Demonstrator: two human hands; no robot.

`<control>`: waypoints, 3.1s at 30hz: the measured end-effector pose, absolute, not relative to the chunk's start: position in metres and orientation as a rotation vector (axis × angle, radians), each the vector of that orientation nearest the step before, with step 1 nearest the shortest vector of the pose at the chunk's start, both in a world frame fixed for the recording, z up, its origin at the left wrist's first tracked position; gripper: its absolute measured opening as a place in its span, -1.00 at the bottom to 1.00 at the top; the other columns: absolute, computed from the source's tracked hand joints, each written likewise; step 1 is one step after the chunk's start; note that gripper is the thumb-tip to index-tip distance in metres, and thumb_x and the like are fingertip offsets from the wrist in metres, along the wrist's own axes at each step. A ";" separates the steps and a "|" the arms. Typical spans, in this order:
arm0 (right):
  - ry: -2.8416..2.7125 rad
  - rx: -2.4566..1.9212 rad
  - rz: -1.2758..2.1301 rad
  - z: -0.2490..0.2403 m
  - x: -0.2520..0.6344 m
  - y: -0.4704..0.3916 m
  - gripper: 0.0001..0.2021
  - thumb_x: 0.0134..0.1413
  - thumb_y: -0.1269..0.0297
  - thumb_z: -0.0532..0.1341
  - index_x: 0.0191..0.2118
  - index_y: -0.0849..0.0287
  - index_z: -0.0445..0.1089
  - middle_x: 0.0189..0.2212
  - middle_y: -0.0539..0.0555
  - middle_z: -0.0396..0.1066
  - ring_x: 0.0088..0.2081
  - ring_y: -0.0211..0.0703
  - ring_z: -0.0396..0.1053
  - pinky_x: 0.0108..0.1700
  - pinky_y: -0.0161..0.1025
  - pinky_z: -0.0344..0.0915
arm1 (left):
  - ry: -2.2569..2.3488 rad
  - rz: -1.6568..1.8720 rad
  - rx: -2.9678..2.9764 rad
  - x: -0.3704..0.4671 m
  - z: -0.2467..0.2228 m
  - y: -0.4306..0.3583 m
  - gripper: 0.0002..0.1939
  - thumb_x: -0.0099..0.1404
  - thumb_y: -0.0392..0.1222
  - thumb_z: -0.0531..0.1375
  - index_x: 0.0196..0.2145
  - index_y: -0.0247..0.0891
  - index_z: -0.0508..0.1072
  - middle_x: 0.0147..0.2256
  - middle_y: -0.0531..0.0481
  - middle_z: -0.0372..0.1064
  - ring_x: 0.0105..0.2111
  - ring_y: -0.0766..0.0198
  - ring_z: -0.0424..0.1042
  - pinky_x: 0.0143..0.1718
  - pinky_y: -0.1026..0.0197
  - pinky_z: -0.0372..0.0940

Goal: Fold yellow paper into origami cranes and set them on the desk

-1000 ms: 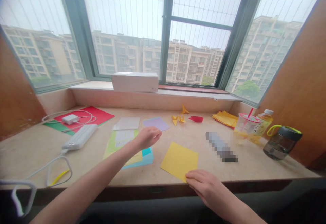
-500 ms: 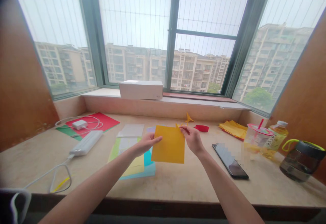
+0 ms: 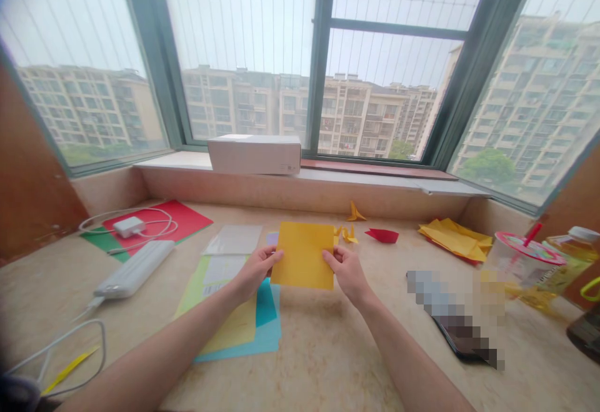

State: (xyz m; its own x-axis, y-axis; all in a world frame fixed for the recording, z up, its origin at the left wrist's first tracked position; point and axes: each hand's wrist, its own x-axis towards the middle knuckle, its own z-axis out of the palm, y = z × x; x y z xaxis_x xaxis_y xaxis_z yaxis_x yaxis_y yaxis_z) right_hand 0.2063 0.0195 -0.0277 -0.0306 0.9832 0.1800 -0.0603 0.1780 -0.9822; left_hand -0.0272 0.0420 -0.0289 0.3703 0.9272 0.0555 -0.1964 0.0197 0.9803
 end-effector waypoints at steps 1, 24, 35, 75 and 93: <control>-1.260 -1.024 1.110 -0.027 0.207 0.020 -0.57 -0.12 -0.12 0.37 -0.22 0.10 0.50 -0.26 0.15 0.59 -0.21 0.17 0.55 -0.08 0.10 0.46 | 0.769 1.009 1.218 -0.027 -0.029 0.041 -0.52 0.11 0.09 0.34 -0.13 -0.31 0.48 -0.26 -0.13 0.56 -0.31 0.12 0.56 -0.31 0.18 0.41; -1.187 -0.999 0.936 -0.026 0.215 0.026 -0.68 -0.03 0.15 0.32 -0.14 0.13 0.38 -0.27 0.07 0.56 -0.27 -0.07 0.54 -0.14 -0.08 0.45 | 0.936 0.939 1.413 -0.019 -0.019 0.034 -0.57 0.16 0.03 0.33 -0.12 -0.29 0.43 -0.38 0.00 0.51 -0.50 0.25 0.52 -0.44 0.25 0.40; -1.369 -1.032 0.623 -0.022 0.212 0.020 -0.90 -0.03 0.28 0.30 -0.33 0.14 0.44 0.01 0.16 0.39 0.07 0.00 0.35 0.00 -0.09 0.31 | 0.966 1.164 1.250 -0.018 -0.007 0.033 -0.56 0.15 0.02 0.34 -0.08 -0.23 0.46 -0.11 -0.10 0.53 -0.17 0.14 0.53 -0.19 0.23 0.43; -2.222 -0.897 0.504 -0.029 0.185 -0.017 -0.42 0.18 0.34 0.20 0.30 -0.14 0.15 0.40 0.05 -0.18 0.37 0.11 -0.08 0.33 0.15 0.01 | 0.798 1.132 1.214 -0.013 -0.020 0.018 -0.46 0.27 0.20 0.16 -0.06 -0.33 0.50 -0.29 -0.12 0.55 -0.31 0.13 0.52 -0.44 0.28 0.32; -1.503 -0.988 1.013 -0.027 0.174 -0.015 -0.54 0.18 0.09 0.21 0.17 0.02 0.22 -0.06 0.13 0.40 -0.29 -0.11 0.47 -0.24 -0.12 0.44 | 0.635 1.087 1.425 -0.015 -0.014 0.009 -0.50 0.30 0.05 0.21 0.08 -0.29 0.39 -0.12 -0.18 0.50 -0.25 0.11 0.51 -0.30 0.19 0.40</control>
State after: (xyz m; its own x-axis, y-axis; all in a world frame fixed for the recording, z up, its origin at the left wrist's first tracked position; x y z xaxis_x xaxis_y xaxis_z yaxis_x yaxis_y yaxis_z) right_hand 0.1740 -0.0146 -0.0269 -0.1364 0.9457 0.2950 0.0810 0.3074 -0.9481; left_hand -0.0147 0.0093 -0.0137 0.4193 0.8723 0.2515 -0.2095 -0.1766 0.9617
